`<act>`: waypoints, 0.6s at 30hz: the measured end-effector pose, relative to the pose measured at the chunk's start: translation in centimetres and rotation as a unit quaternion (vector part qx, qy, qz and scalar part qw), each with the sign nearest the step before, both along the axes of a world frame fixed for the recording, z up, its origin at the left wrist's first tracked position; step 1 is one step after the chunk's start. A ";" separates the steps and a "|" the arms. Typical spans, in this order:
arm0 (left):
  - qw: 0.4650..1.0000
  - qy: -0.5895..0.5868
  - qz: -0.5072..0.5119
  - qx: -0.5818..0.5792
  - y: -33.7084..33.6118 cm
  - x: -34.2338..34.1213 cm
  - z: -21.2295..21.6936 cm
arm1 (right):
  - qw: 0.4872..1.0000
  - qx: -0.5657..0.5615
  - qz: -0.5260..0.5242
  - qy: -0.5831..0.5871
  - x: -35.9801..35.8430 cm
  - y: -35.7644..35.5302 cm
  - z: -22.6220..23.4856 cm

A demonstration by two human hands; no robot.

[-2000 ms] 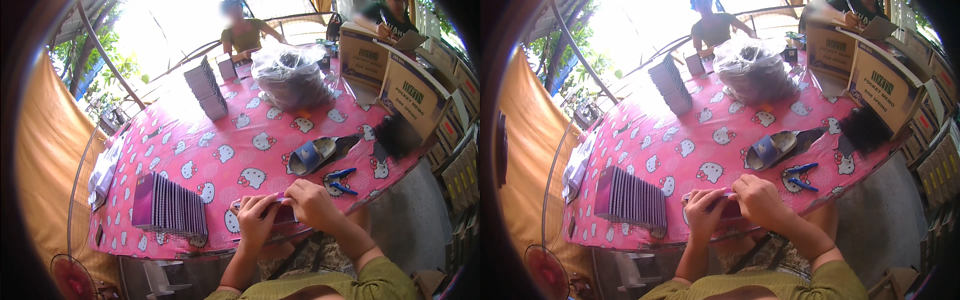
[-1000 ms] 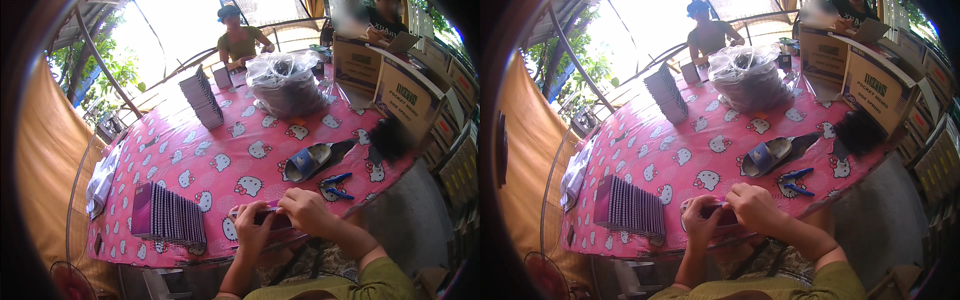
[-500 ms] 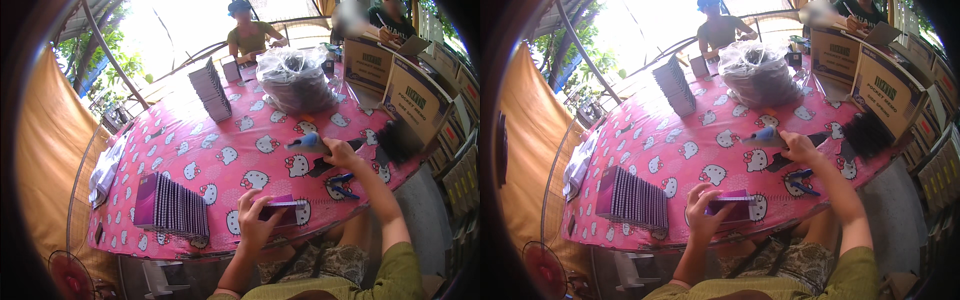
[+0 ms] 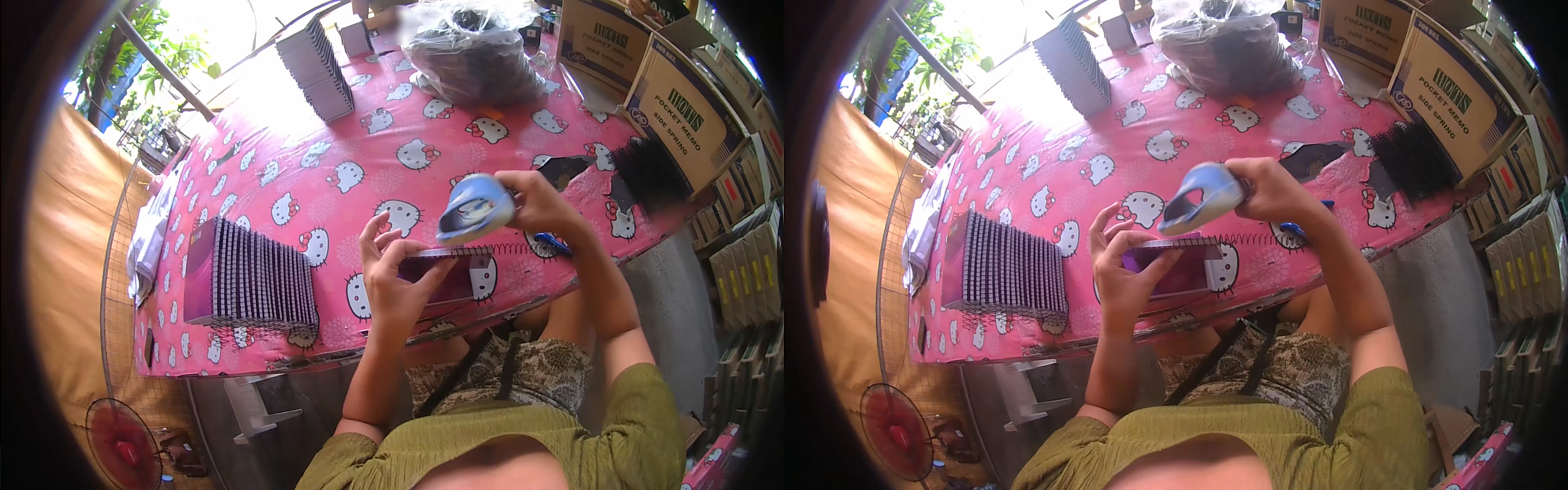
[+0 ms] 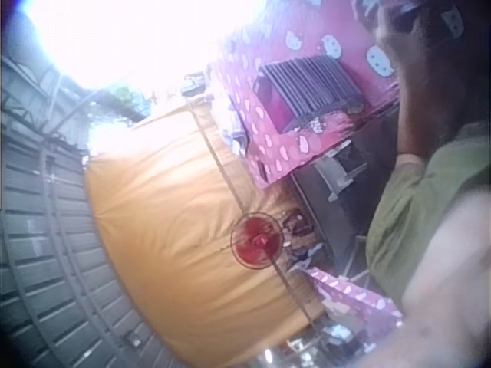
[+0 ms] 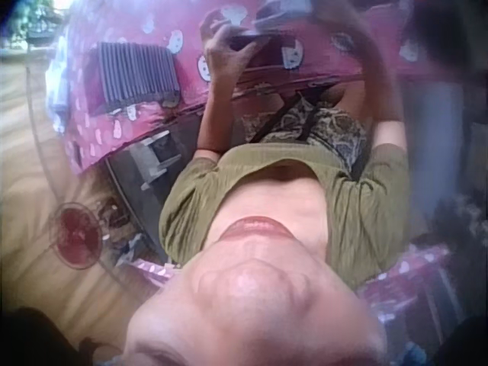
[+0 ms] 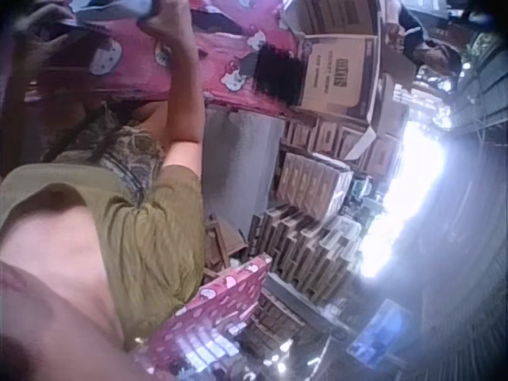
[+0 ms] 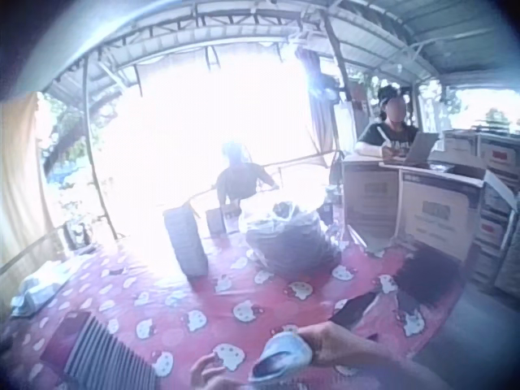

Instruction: The person assembles notebooks by threading spiral coils through punched paper and covers, then uses pliers to trim and crimp the ends of the coils.

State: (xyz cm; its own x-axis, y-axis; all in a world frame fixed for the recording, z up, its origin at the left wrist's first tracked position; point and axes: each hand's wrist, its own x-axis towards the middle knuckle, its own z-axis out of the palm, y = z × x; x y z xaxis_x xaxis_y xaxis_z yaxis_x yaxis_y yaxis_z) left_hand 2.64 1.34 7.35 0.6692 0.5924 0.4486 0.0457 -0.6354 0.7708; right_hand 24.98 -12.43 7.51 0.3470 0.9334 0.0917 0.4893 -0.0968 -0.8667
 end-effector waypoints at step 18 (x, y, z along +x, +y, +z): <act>0.994 -0.106 0.024 0.008 0.9 -0.2 -1.9 | 0.955 0.026 -0.115 -0.271 3.1 -1.6 2.5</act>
